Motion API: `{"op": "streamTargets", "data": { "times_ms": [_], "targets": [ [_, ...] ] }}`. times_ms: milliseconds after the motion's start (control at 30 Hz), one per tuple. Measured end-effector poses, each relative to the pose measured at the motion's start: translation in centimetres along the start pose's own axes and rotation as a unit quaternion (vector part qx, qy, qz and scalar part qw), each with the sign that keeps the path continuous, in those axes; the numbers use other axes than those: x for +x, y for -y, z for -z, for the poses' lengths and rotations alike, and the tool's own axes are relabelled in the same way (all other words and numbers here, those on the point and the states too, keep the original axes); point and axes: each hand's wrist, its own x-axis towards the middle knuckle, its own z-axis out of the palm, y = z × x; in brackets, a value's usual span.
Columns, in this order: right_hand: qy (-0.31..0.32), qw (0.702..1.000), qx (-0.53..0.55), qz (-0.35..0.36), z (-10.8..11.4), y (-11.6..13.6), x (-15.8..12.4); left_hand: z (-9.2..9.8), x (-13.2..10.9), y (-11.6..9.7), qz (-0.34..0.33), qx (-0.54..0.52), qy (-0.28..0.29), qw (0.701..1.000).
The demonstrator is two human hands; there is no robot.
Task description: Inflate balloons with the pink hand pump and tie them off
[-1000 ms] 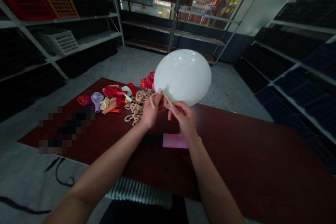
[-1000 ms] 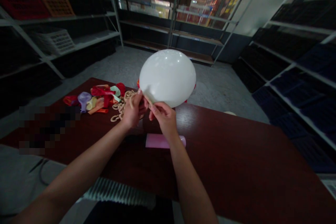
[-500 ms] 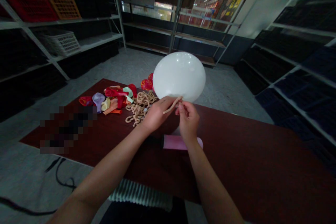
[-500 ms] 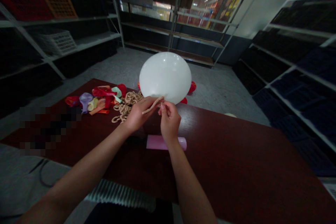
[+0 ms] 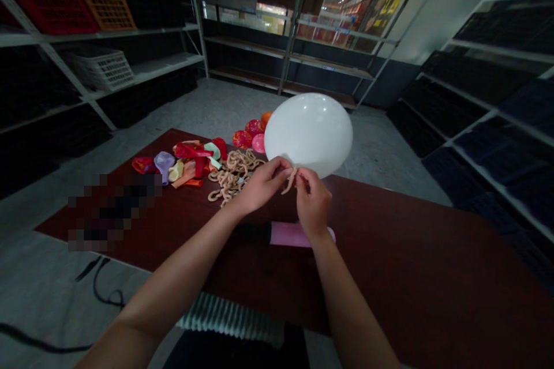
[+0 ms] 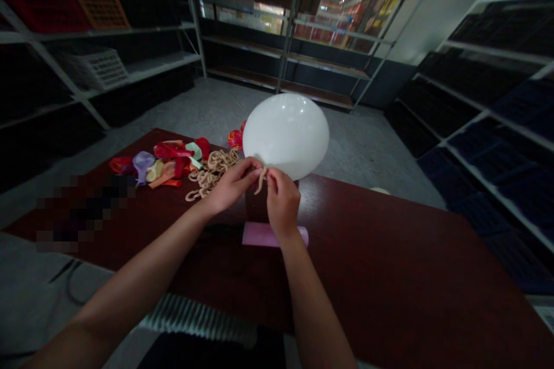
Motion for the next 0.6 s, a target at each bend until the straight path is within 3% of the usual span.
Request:
{"op": "streamTargets", "data": {
  "times_ms": [100,233,400,600],
  "targets": [
    [-0.011,1.000,0.011,-0.008,0.0,0.1,-0.1,0.2,0.0,0.0,0.008,-0.015,0.023,1.000],
    [-0.016,0.998,0.043,-0.044,-0.3,0.4,-0.1,0.0,0.0,-0.1,-0.013,0.035,-0.021,0.999],
    [0.028,0.981,0.155,-0.109,-0.6,1.0,0.1,-0.2,-0.1,0.2,-0.028,-0.008,-0.063,0.998],
    [0.063,0.959,0.250,-0.119,-0.6,1.2,0.5,-0.1,-0.1,0.3,-0.070,0.006,-0.058,0.996]
  ]
}}
